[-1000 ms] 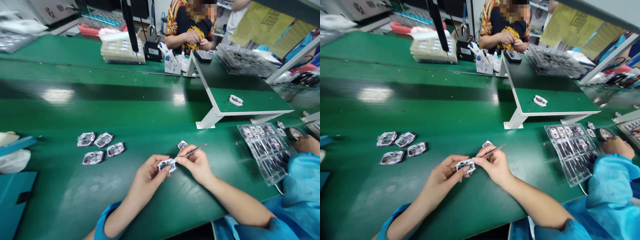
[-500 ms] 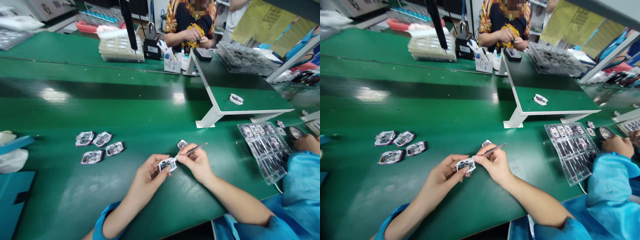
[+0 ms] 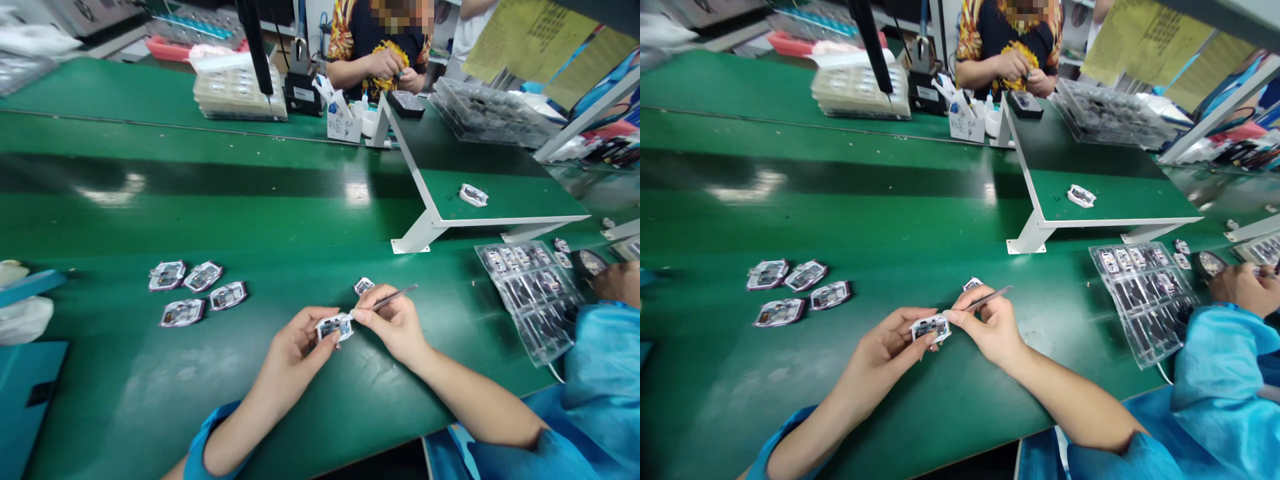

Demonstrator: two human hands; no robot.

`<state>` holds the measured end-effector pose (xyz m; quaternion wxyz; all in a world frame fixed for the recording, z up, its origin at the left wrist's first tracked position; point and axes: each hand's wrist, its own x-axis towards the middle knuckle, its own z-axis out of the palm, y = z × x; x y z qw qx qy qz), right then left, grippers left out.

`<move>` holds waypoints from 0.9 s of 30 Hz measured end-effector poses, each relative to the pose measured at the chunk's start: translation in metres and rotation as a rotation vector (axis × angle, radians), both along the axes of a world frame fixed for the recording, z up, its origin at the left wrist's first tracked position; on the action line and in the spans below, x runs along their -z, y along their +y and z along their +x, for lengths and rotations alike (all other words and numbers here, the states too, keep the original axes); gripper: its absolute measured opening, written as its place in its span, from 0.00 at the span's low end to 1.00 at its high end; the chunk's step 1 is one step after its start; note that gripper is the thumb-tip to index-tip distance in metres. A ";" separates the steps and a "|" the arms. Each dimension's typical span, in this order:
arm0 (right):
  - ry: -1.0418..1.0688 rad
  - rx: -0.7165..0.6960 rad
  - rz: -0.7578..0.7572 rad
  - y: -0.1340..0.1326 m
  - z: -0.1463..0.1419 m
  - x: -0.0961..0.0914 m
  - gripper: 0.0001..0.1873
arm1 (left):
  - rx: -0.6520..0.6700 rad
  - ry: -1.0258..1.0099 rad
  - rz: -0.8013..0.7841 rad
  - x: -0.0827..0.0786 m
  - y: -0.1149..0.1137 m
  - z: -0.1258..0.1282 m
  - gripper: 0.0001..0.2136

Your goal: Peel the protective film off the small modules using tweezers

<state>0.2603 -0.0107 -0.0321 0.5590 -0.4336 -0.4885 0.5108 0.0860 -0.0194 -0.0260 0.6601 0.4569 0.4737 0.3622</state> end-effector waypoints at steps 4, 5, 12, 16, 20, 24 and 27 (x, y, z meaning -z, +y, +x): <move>0.012 -0.016 0.048 0.000 0.001 -0.001 0.09 | -0.007 -0.007 0.010 -0.001 0.000 0.000 0.13; 0.019 -0.018 0.061 0.000 0.000 -0.001 0.08 | -0.007 -0.011 0.009 -0.002 0.000 0.000 0.13; 0.035 -0.032 0.110 -0.001 -0.002 -0.003 0.08 | -0.006 -0.038 -0.029 -0.009 0.001 -0.002 0.13; 0.028 -0.031 0.136 -0.002 -0.001 -0.002 0.07 | -0.016 -0.043 -0.036 -0.008 0.001 -0.003 0.14; 0.009 -0.037 0.154 -0.002 0.000 -0.002 0.07 | -0.025 -0.052 -0.047 -0.008 0.001 -0.003 0.14; 0.003 -0.047 0.176 -0.003 0.000 -0.002 0.07 | -0.027 -0.075 -0.050 -0.010 0.002 -0.002 0.13; -0.006 -0.029 0.183 -0.003 -0.001 -0.002 0.07 | -0.028 -0.085 -0.044 -0.009 0.002 -0.001 0.13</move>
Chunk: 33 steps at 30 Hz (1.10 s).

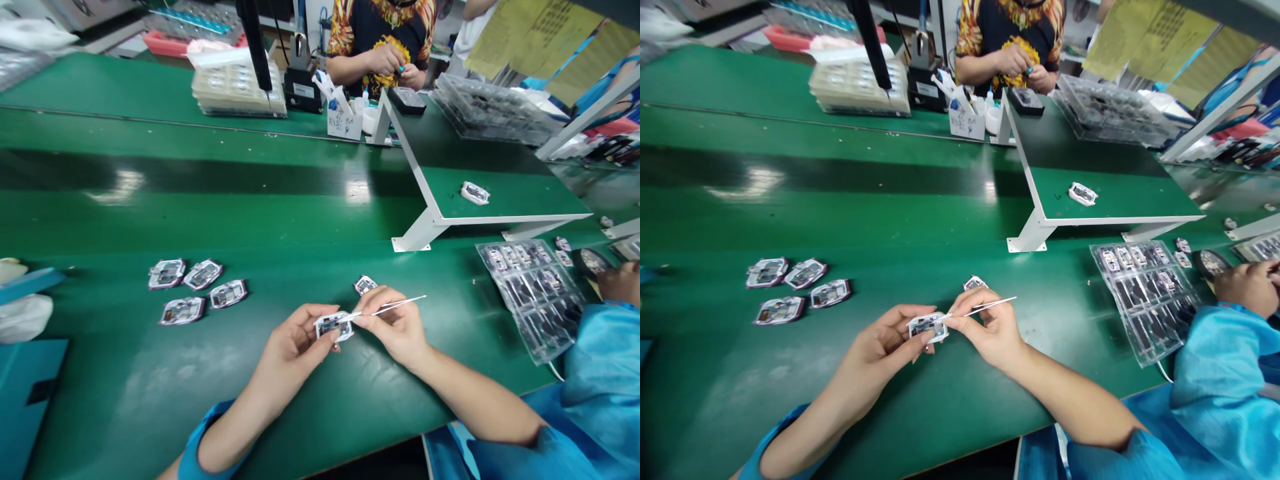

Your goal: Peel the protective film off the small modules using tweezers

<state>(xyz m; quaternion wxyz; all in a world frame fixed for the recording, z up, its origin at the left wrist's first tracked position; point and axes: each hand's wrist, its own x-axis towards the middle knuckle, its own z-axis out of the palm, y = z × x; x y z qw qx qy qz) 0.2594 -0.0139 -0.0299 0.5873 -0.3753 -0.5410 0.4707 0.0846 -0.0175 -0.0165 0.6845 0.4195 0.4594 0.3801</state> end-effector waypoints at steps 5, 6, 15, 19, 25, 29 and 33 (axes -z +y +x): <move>0.013 0.000 0.022 -0.001 0.000 0.000 0.06 | -0.001 -0.008 0.006 0.002 0.000 -0.001 0.14; 0.019 -0.009 0.035 -0.001 0.000 0.000 0.06 | 0.001 -0.008 0.005 0.002 0.000 0.000 0.14; -0.026 -0.024 0.078 0.000 0.000 -0.003 0.06 | -0.020 -0.018 -0.009 -0.001 0.001 0.000 0.13; -0.050 0.014 0.006 -0.002 -0.001 -0.003 0.06 | -0.035 -0.004 -0.009 -0.002 0.000 0.001 0.14; -0.085 0.050 -0.059 -0.004 -0.003 -0.004 0.08 | -0.089 0.057 -0.034 0.000 -0.002 0.006 0.13; -0.086 0.066 -0.078 -0.005 -0.006 -0.002 0.08 | -0.128 0.073 -0.052 0.008 -0.003 0.008 0.14; -0.101 0.072 -0.047 -0.008 -0.007 -0.001 0.07 | -0.142 0.081 -0.052 0.010 -0.002 0.009 0.16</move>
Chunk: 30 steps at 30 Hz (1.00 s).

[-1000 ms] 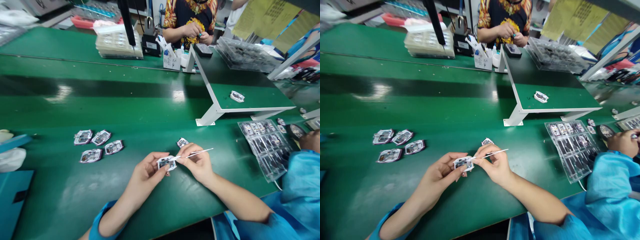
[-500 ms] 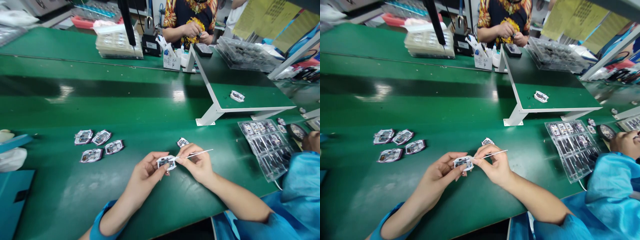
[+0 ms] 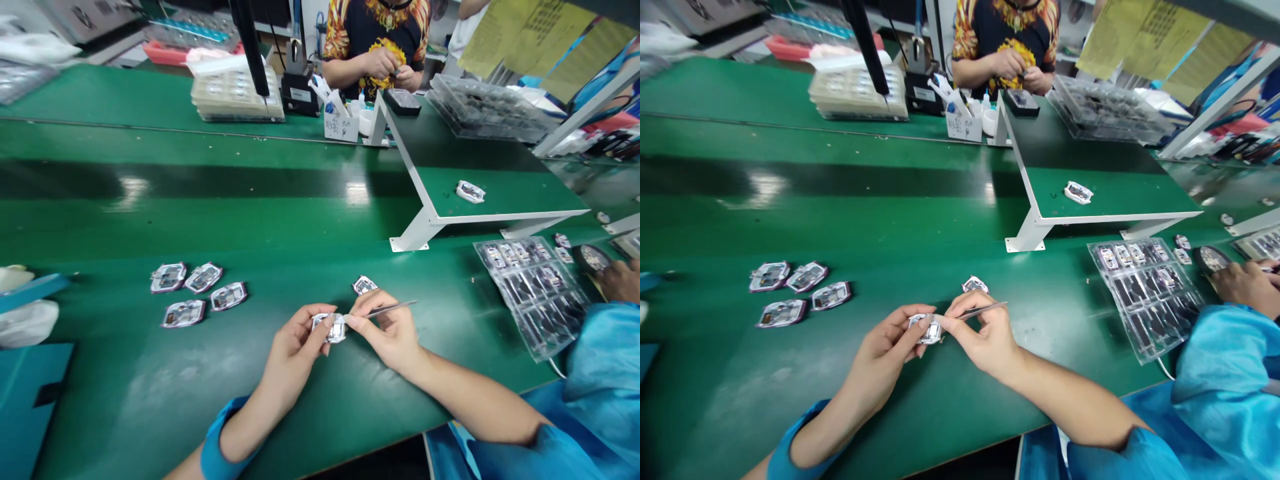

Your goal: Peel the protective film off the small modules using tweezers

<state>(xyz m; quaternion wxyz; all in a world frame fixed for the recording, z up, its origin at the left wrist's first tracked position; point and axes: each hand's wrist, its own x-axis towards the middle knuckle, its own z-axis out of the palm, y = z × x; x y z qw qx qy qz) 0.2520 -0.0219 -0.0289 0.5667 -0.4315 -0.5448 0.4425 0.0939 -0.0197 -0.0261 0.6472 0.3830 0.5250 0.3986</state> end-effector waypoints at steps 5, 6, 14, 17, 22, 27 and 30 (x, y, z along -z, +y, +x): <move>-0.041 0.020 0.013 0.003 0.005 0.001 0.05 | 0.007 -0.043 -0.070 -0.005 0.001 -0.002 0.15; -0.015 0.033 -0.005 0.004 0.007 0.001 0.04 | 0.008 -0.065 -0.081 -0.006 0.001 -0.003 0.15; -0.005 -0.050 -0.028 0.007 0.008 0.002 0.05 | 0.020 -0.165 -0.109 -0.010 0.000 -0.003 0.14; -0.073 -0.076 0.003 0.007 0.007 0.003 0.05 | 0.035 -0.139 -0.095 -0.009 -0.001 -0.003 0.14; -0.017 -0.121 -0.096 0.008 0.007 0.005 0.10 | 0.075 -0.110 -0.079 -0.006 -0.001 -0.004 0.14; 0.027 -0.044 -0.141 0.008 0.008 0.006 0.08 | 0.085 -0.084 -0.048 -0.006 -0.002 -0.003 0.12; 0.010 -0.026 -0.148 0.007 0.007 0.006 0.08 | 0.095 -0.054 -0.011 -0.006 -0.003 -0.002 0.11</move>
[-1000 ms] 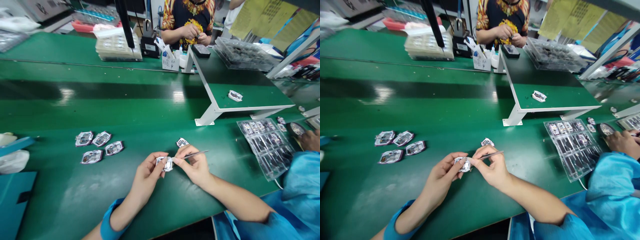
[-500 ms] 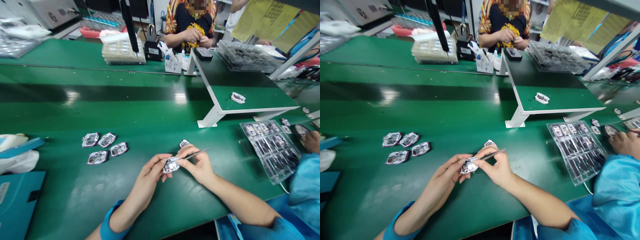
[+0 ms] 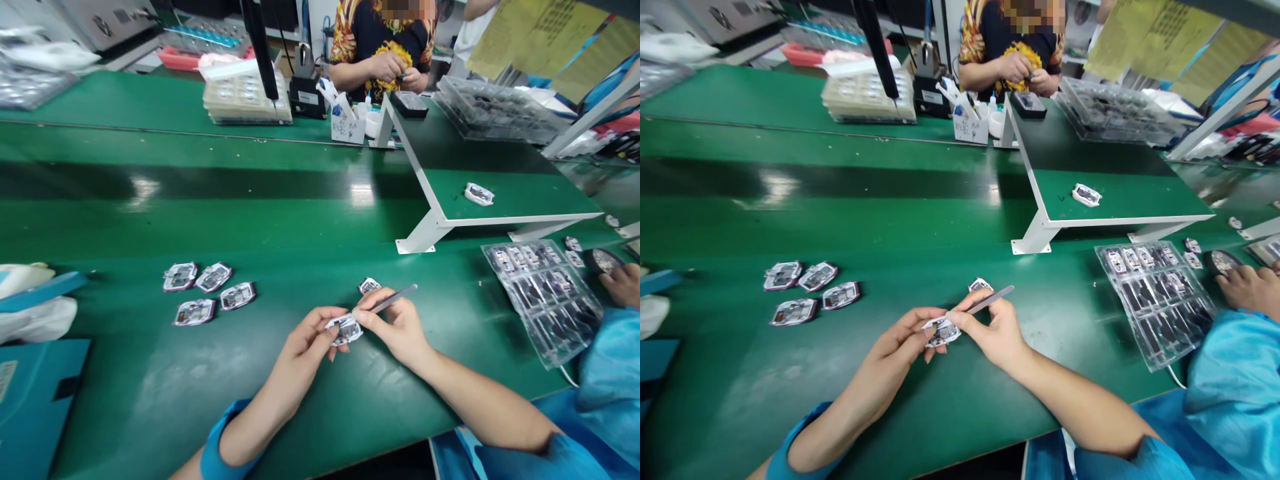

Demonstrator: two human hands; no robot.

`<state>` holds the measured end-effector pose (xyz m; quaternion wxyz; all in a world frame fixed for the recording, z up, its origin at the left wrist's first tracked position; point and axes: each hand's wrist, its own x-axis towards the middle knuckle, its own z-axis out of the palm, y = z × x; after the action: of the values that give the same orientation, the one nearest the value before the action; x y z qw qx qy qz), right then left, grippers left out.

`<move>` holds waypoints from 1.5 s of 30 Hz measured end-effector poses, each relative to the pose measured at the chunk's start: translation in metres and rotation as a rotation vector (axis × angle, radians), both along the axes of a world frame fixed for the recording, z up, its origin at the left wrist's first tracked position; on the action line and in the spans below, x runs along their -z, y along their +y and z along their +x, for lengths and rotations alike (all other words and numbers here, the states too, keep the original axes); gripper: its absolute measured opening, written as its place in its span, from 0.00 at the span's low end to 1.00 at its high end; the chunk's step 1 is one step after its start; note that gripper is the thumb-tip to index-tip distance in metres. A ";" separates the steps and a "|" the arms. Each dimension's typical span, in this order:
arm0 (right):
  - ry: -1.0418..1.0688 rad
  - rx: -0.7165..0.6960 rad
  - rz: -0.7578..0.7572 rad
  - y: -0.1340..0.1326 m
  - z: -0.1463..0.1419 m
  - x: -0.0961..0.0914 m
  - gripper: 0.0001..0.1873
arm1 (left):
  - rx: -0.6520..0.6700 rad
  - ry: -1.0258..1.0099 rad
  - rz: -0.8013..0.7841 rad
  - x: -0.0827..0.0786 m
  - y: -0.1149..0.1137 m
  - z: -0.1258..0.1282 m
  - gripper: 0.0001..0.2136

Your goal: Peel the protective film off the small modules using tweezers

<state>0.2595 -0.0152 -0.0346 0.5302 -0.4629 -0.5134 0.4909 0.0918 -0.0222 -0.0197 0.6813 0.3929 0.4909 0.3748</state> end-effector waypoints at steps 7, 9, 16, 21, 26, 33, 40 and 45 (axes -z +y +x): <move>0.020 0.006 -0.025 -0.001 -0.002 0.003 0.09 | 0.035 0.025 0.045 0.004 0.000 -0.001 0.11; 0.056 0.000 -0.038 -0.001 -0.002 0.004 0.10 | 0.043 0.023 0.047 0.004 0.000 -0.002 0.11; 0.125 -0.009 -0.019 -0.002 -0.003 0.002 0.07 | 0.089 0.016 0.042 0.004 0.000 -0.004 0.12; 0.130 -0.020 -0.018 -0.002 -0.003 0.001 0.06 | 0.095 0.008 0.044 0.004 0.000 -0.005 0.12; 0.091 -0.042 0.017 -0.002 -0.002 -0.001 0.06 | 0.123 0.042 0.076 0.003 0.001 -0.008 0.13; 0.056 -0.033 0.033 -0.001 -0.001 0.000 0.07 | 0.122 0.056 0.086 0.005 0.004 -0.008 0.13; 0.012 -0.006 0.047 0.001 0.000 0.003 0.08 | 0.118 0.082 0.066 0.007 0.005 -0.005 0.13; 0.118 0.180 0.027 0.012 0.016 -0.005 0.08 | 0.220 0.666 0.423 0.011 0.026 -0.043 0.17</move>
<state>0.2751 -0.0028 -0.0292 0.6079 -0.4701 -0.4442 0.4606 0.0490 0.0034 -0.0302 0.4255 0.6742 0.5519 0.2447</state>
